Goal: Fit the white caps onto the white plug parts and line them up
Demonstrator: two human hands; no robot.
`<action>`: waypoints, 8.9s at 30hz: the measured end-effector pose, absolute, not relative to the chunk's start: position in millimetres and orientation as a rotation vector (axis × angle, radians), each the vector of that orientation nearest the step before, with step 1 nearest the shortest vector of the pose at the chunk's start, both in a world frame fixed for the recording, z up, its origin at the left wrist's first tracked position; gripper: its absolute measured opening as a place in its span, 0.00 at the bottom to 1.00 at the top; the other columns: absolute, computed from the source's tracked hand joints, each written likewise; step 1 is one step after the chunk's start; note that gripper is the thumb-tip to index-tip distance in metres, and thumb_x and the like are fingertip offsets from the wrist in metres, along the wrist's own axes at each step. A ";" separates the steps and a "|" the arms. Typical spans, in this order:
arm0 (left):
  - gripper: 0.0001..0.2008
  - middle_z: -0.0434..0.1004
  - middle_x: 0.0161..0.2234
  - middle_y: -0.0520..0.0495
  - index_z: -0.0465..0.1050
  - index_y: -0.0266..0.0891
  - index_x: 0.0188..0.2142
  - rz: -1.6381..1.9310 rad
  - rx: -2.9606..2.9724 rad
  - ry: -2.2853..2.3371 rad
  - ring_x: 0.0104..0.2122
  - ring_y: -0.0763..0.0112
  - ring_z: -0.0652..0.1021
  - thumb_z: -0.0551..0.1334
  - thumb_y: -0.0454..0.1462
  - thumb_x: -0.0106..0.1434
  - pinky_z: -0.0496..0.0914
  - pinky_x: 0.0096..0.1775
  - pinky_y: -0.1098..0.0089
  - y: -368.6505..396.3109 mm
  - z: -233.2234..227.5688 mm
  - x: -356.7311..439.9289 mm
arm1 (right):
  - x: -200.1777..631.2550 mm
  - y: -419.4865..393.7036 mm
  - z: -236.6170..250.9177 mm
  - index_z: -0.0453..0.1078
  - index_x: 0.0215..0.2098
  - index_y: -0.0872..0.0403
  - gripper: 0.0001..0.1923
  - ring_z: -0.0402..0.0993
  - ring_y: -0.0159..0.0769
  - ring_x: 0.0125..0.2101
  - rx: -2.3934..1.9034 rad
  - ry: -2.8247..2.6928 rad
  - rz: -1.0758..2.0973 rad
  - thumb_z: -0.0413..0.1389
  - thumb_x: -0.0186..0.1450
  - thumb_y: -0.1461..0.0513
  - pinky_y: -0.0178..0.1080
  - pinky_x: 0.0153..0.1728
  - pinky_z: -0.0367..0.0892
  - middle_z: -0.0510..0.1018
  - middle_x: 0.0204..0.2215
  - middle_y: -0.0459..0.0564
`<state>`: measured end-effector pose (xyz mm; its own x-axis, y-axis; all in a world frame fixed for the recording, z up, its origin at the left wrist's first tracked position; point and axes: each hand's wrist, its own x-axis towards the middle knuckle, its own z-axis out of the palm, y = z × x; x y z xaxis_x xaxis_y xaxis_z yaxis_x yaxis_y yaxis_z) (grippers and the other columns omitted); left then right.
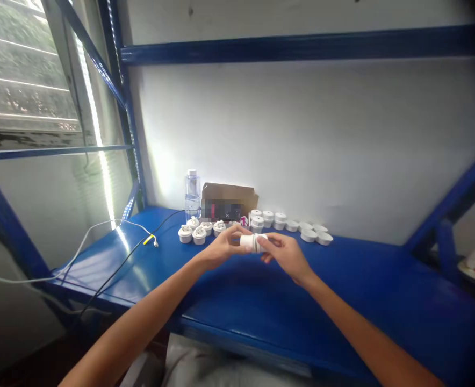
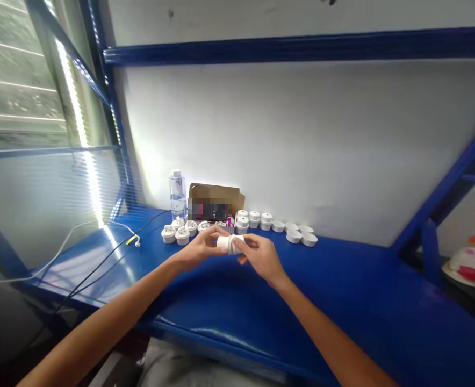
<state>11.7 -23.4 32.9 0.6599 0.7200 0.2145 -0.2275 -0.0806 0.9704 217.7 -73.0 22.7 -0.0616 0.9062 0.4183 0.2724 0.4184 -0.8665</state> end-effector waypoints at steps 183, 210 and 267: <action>0.25 0.77 0.41 0.48 0.72 0.40 0.47 0.669 2.330 0.924 0.39 0.64 0.77 0.71 0.42 0.49 0.71 0.43 0.64 25.2 25.4 -31.6 | 280.5 -6.8 -5.5 0.74 0.30 0.55 0.15 0.74 0.37 0.24 -1.532 -1.442 0.946 0.55 0.63 0.53 0.36 0.23 0.69 0.78 0.25 0.50; 0.24 0.79 0.34 0.49 0.67 0.38 0.41 0.790 1.762 0.667 0.35 0.69 0.79 0.75 0.41 0.49 0.70 0.38 0.70 2.1 37.8 -11.6 | 217.2 -51.9 25.3 0.67 0.43 0.51 0.18 0.79 0.43 0.45 -0.938 -1.809 0.799 0.66 0.58 0.57 0.46 0.47 0.75 0.79 0.46 0.52; 0.19 0.71 0.24 0.53 0.66 0.38 0.34 0.899 1.466 0.656 0.21 0.77 0.73 0.64 0.51 0.62 0.67 0.27 0.74 -10.4 41.1 3.3 | 194.3 -61.6 13.5 0.72 0.51 0.50 0.20 0.78 0.45 0.47 -0.833 -1.656 0.324 0.65 0.61 0.56 0.48 0.52 0.74 0.78 0.48 0.53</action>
<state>3.3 -10.4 41.1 0.5374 0.8300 0.1494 -0.1112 -0.1058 0.9881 194.3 -61.6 13.5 -0.0506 0.6726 0.7383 0.3449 0.7055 -0.6191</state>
